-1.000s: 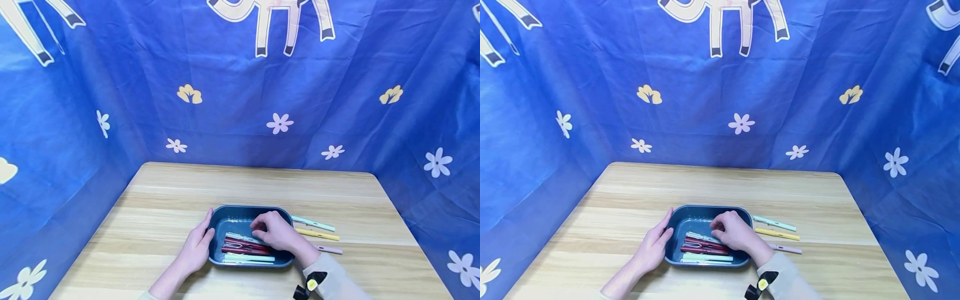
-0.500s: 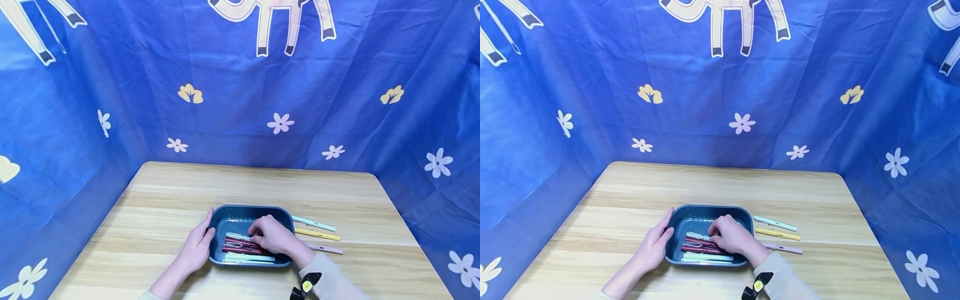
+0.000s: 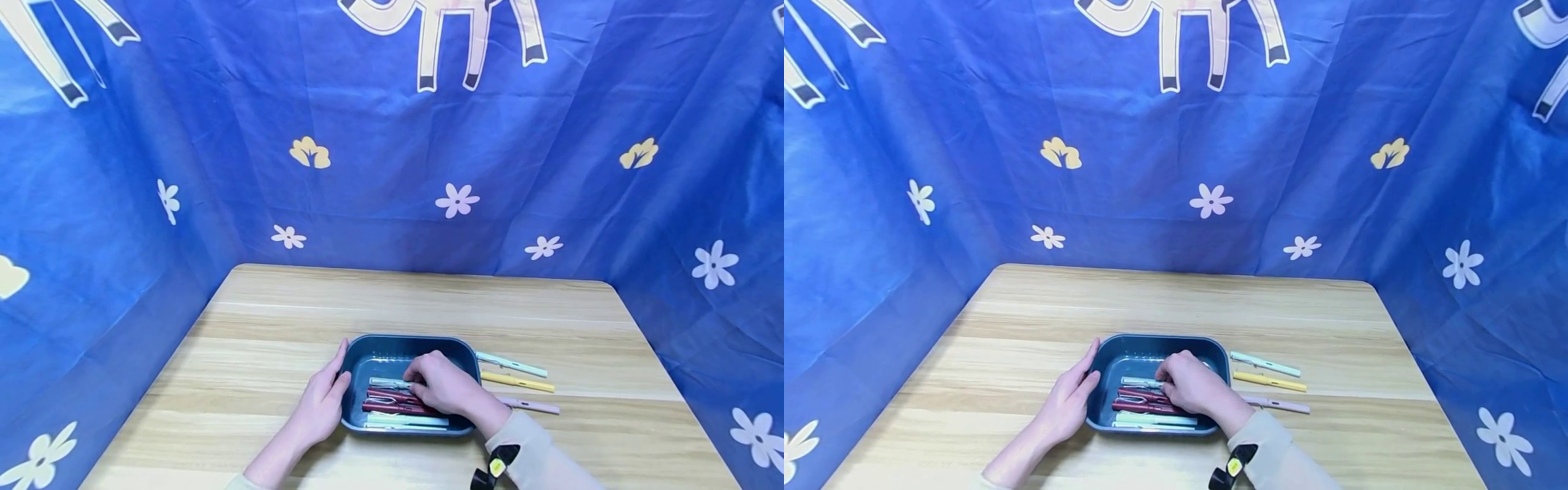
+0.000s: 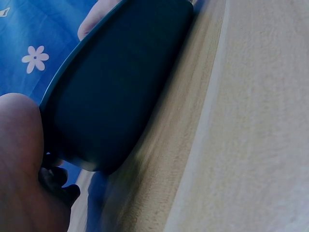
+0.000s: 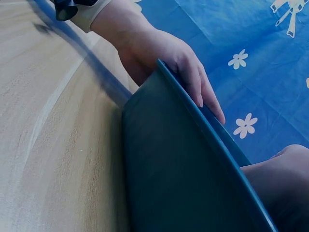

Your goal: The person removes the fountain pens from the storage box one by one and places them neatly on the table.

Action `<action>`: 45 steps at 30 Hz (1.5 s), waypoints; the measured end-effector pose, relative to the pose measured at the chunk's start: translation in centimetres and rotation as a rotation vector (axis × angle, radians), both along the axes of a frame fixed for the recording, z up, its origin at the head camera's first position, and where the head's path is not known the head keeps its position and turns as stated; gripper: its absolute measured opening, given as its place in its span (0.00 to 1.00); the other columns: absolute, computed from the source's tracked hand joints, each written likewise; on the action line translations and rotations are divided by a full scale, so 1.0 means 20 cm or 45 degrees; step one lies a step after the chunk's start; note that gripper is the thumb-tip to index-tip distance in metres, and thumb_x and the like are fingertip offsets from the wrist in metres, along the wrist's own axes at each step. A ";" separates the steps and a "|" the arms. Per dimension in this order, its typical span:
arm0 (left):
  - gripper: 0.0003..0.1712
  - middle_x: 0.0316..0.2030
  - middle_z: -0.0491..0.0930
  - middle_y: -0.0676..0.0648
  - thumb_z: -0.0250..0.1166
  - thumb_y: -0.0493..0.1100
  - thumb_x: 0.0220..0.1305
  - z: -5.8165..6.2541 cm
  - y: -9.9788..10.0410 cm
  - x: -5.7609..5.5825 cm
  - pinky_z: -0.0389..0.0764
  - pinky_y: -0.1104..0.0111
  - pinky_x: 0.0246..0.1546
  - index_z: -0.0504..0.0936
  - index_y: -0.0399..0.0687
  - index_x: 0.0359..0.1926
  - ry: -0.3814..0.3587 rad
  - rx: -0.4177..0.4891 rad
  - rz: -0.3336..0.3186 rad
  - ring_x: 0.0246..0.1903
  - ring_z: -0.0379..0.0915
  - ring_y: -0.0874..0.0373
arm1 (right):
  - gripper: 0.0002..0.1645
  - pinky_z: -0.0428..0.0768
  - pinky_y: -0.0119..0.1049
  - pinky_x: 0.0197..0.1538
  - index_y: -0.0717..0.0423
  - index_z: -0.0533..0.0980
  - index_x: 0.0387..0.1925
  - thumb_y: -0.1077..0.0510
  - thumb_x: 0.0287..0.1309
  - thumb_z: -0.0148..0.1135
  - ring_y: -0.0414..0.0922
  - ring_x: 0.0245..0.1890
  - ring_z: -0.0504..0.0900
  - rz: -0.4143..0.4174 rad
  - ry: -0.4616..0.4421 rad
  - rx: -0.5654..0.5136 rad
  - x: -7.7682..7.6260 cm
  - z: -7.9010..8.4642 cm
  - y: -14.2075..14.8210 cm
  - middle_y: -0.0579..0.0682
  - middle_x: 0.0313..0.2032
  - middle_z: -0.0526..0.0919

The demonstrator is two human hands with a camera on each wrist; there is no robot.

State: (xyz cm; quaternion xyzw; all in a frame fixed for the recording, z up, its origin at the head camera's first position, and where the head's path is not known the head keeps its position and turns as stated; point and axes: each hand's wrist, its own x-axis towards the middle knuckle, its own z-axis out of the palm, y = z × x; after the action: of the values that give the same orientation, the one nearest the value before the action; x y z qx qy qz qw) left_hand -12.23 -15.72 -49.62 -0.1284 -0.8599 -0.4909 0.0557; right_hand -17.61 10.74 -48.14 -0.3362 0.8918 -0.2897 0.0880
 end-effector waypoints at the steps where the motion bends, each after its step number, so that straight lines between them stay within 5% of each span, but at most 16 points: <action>1: 0.33 0.78 0.57 0.32 0.49 0.30 0.80 0.00 0.00 0.00 0.46 0.76 0.73 0.54 0.28 0.80 -0.002 -0.001 0.001 0.77 0.53 0.42 | 0.08 0.83 0.29 0.42 0.57 0.89 0.45 0.64 0.66 0.70 0.31 0.35 0.79 -0.001 -0.001 0.001 0.00 0.00 0.00 0.42 0.36 0.87; 18: 0.33 0.79 0.55 0.34 0.49 0.32 0.81 0.00 0.00 0.00 0.48 0.61 0.76 0.53 0.30 0.81 -0.017 -0.010 -0.001 0.78 0.51 0.43 | 0.07 0.84 0.29 0.44 0.55 0.89 0.44 0.65 0.67 0.71 0.30 0.37 0.81 -0.022 -0.018 -0.112 0.00 0.05 0.03 0.39 0.37 0.87; 27: 0.32 0.79 0.56 0.33 0.49 0.31 0.81 -0.01 -0.01 -0.01 0.47 0.73 0.74 0.54 0.29 0.81 -0.004 -0.004 -0.003 0.77 0.52 0.42 | 0.07 0.83 0.32 0.46 0.53 0.89 0.45 0.63 0.67 0.71 0.31 0.38 0.81 -0.049 0.015 -0.106 0.02 0.12 0.06 0.37 0.38 0.87; 38: 0.33 0.79 0.57 0.34 0.49 0.31 0.81 0.00 0.00 0.00 0.47 0.70 0.74 0.53 0.31 0.81 -0.011 -0.006 0.000 0.78 0.52 0.43 | 0.07 0.81 0.43 0.54 0.52 0.89 0.44 0.62 0.67 0.72 0.34 0.41 0.82 -0.069 0.141 -0.114 0.03 0.20 0.12 0.39 0.40 0.88; 45: 0.33 0.79 0.56 0.35 0.49 0.32 0.81 0.00 0.00 0.00 0.46 0.74 0.73 0.53 0.31 0.81 -0.019 -0.001 -0.003 0.78 0.52 0.43 | 0.07 0.86 0.41 0.49 0.52 0.88 0.45 0.63 0.68 0.70 0.35 0.41 0.83 -0.084 0.079 -0.160 0.05 0.25 0.17 0.42 0.41 0.88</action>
State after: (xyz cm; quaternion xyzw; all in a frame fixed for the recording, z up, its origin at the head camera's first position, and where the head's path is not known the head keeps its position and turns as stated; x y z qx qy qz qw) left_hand -12.27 -15.80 -49.65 -0.1258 -0.8604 -0.4915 0.0488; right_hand -16.65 14.05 -43.06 -0.3205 0.8846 -0.3374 0.0294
